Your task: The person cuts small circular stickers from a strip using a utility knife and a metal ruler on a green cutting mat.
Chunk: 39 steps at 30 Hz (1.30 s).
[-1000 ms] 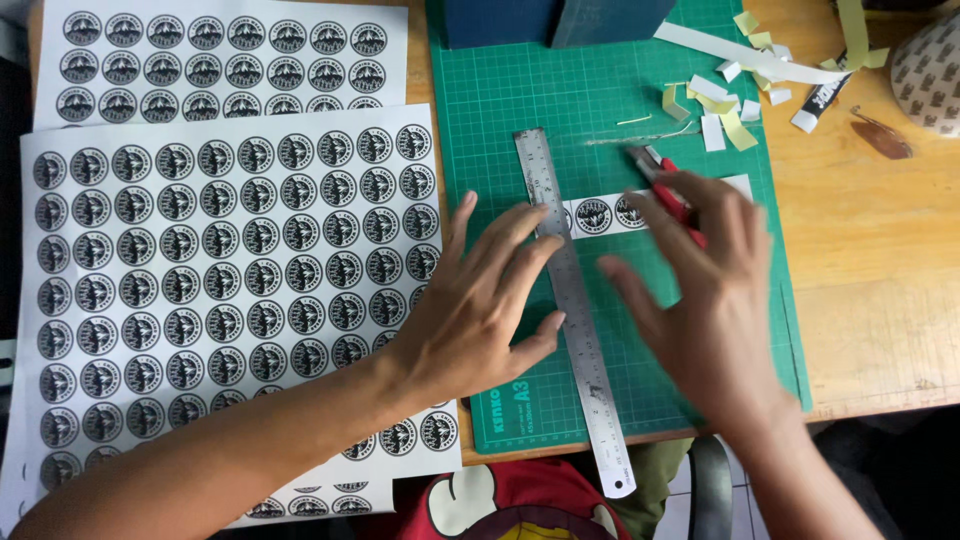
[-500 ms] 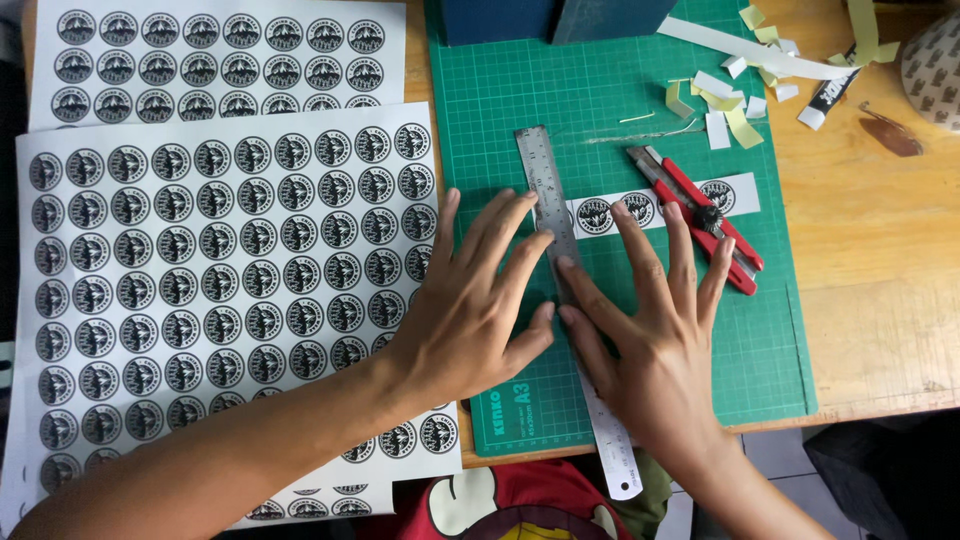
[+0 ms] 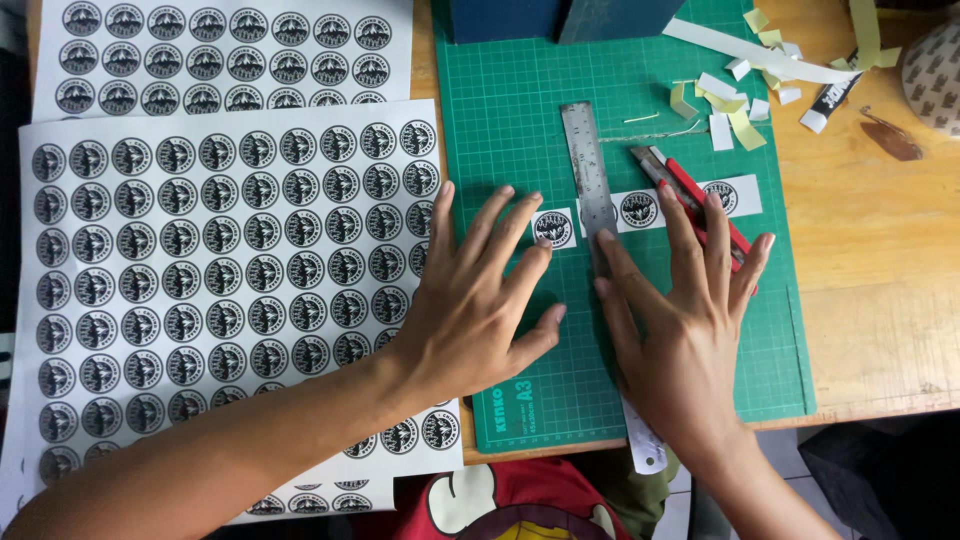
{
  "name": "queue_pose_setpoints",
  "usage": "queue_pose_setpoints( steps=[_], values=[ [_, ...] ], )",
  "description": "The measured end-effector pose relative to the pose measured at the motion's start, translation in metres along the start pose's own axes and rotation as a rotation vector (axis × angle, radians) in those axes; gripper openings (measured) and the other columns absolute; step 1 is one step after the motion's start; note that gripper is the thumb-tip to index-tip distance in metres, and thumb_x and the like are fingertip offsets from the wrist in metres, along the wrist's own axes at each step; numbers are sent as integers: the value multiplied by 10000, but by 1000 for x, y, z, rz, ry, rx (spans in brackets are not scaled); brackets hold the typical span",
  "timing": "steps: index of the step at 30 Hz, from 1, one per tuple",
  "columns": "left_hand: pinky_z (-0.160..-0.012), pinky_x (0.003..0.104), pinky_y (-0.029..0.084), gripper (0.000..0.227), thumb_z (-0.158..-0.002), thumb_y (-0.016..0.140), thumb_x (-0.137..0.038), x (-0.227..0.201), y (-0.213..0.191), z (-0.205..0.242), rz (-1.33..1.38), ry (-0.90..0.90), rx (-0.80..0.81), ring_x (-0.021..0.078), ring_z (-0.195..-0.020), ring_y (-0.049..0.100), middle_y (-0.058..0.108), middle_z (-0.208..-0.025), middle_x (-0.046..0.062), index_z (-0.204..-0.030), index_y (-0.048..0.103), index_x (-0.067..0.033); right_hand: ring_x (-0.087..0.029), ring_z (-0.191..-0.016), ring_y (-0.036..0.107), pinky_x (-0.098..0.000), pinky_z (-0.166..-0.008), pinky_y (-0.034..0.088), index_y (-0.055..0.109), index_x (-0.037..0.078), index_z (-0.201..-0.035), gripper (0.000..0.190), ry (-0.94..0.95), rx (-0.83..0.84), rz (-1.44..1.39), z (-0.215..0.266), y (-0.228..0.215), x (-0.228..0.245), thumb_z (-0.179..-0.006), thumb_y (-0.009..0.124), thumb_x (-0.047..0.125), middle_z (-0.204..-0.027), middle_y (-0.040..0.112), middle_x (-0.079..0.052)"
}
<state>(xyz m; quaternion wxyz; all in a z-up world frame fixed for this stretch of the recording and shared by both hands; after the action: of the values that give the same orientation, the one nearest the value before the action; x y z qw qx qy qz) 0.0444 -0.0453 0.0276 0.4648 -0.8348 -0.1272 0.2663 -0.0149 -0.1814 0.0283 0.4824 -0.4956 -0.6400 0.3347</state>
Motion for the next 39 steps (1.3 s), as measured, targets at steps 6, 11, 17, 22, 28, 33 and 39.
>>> queue_pose_setpoints(
  steps=[6,11,17,22,28,33,39],
  values=[
    [-1126,754,283,396,-903,689,-339,0,-2,0,18,-28,-15,440,-1291,548,546,-1368,280,-1107,608,-9,-510,-1540,242,-766,-1220,145,695,152,-1304,319,-122,23,-116,-28,8,-10,-995,740,218,-1629,373,-200],
    [-1142,740,280,406,-886,709,-329,2,-3,1,0,-51,-28,427,-1269,556,570,-1309,249,-1107,571,-19,-508,-1543,152,-746,-1218,120,693,147,-1218,380,-157,112,-101,-52,14,-5,-953,744,415,-1653,312,-216],
    [-1154,729,259,428,-847,720,-325,4,-2,0,2,-78,-24,427,-1262,542,563,-1288,237,-1102,566,-17,-500,-1555,123,-738,-1215,127,656,154,-1135,362,-189,178,-78,-57,23,-6,-943,733,452,-1677,270,-224],
    [-1162,723,253,474,-854,720,-326,8,-1,1,58,-110,-11,427,-1288,522,543,-1319,221,-1168,559,-11,-513,-1554,130,-724,-1218,113,654,159,-1114,331,-205,215,-70,-62,23,-3,-944,730,432,-1685,243,-235],
    [-1157,711,255,576,-865,716,-317,14,-3,1,122,-161,-15,456,-1354,473,520,-1378,223,-1310,490,-29,-499,-1554,125,-699,-1221,93,660,165,-1071,354,-208,248,-51,-66,26,-3,-866,800,417,-1681,258,-248],
    [-1167,703,257,609,-896,697,-344,15,-2,0,97,-159,-26,436,-1338,464,502,-1373,205,-1372,518,-10,-499,-1556,141,-701,-1222,84,662,176,-1020,273,-211,228,-63,-63,27,-3,-880,784,376,-1676,284,-245],
    [-1187,680,259,268,-1004,626,-284,23,-5,2,272,-180,-153,456,-1355,457,532,-1366,199,-1147,631,-58,-482,-1577,108,-738,-1241,55,656,190,-1055,161,-252,162,-169,-54,14,8,-938,754,241,-1688,247,-193]
  ],
)
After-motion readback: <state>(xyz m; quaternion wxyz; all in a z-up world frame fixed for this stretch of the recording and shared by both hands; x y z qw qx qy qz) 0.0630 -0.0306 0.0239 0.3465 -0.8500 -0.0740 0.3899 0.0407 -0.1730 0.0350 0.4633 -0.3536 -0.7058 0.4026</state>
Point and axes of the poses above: each hand's wrist, its own z-axis away from the middle knuckle, its own y-axis out of the palm, x = y × z, the point moved 7 cm from there along -z, towards the middle knuckle
